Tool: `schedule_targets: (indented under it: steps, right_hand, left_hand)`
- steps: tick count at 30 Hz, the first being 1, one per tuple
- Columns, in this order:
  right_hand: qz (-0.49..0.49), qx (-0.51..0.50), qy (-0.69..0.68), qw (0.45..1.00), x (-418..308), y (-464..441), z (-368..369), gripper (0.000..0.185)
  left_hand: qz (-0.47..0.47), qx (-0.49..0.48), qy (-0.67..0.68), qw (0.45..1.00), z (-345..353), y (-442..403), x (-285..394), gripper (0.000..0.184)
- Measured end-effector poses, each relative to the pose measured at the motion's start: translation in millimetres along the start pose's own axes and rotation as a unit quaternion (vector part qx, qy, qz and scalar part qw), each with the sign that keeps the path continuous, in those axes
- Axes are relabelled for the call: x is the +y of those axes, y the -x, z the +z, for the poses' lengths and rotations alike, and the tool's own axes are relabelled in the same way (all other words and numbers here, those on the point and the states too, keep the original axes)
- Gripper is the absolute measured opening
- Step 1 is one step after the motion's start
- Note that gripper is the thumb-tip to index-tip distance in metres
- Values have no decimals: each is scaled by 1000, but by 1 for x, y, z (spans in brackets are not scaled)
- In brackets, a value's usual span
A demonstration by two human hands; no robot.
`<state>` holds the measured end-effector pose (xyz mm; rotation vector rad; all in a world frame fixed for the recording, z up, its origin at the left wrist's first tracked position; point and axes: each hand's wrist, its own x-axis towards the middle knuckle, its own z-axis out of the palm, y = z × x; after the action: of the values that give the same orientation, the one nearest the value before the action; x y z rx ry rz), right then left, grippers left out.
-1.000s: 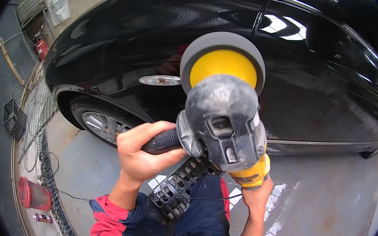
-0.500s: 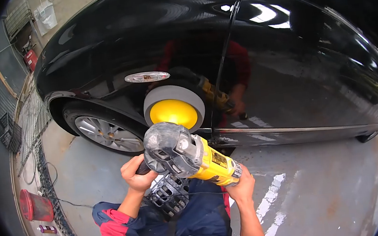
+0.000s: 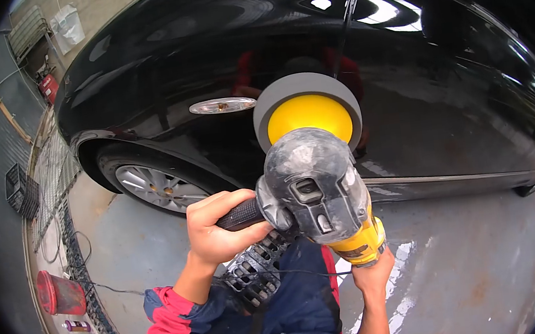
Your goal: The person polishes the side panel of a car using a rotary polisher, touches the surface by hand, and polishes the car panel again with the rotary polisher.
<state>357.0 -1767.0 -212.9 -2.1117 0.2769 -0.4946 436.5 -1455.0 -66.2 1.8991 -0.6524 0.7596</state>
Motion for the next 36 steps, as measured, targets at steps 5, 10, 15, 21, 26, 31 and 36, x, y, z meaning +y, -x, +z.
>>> schedule_targets:
  steps: [5,10,15,21,26,31,36]
  right_hand:
    - [-81,11,32,996,-45,-21,11,35]
    - [-93,-139,-7,986,-97,-28,-5,50]
    - [-103,-157,0,982,-101,-25,-15,48]
    - [-86,-79,59,991,-59,-9,-50,28]
    - [1,-89,23,996,-41,-3,-68,31]
    - [-56,-142,96,984,-62,-19,-59,34]
    - [-160,-163,72,971,-147,-34,-31,28]
  left_hand:
    - [-10,46,-29,998,-27,10,-7,46]
    - [-181,135,-34,974,-67,30,32,43]
    - [-254,176,22,951,-73,28,52,40]
    - [-113,58,-33,991,-28,0,56,42]
    - [-58,27,-33,997,-3,-15,68,42]
    - [-106,79,-45,990,-32,2,56,40]
    - [-253,207,34,945,-88,27,45,38]
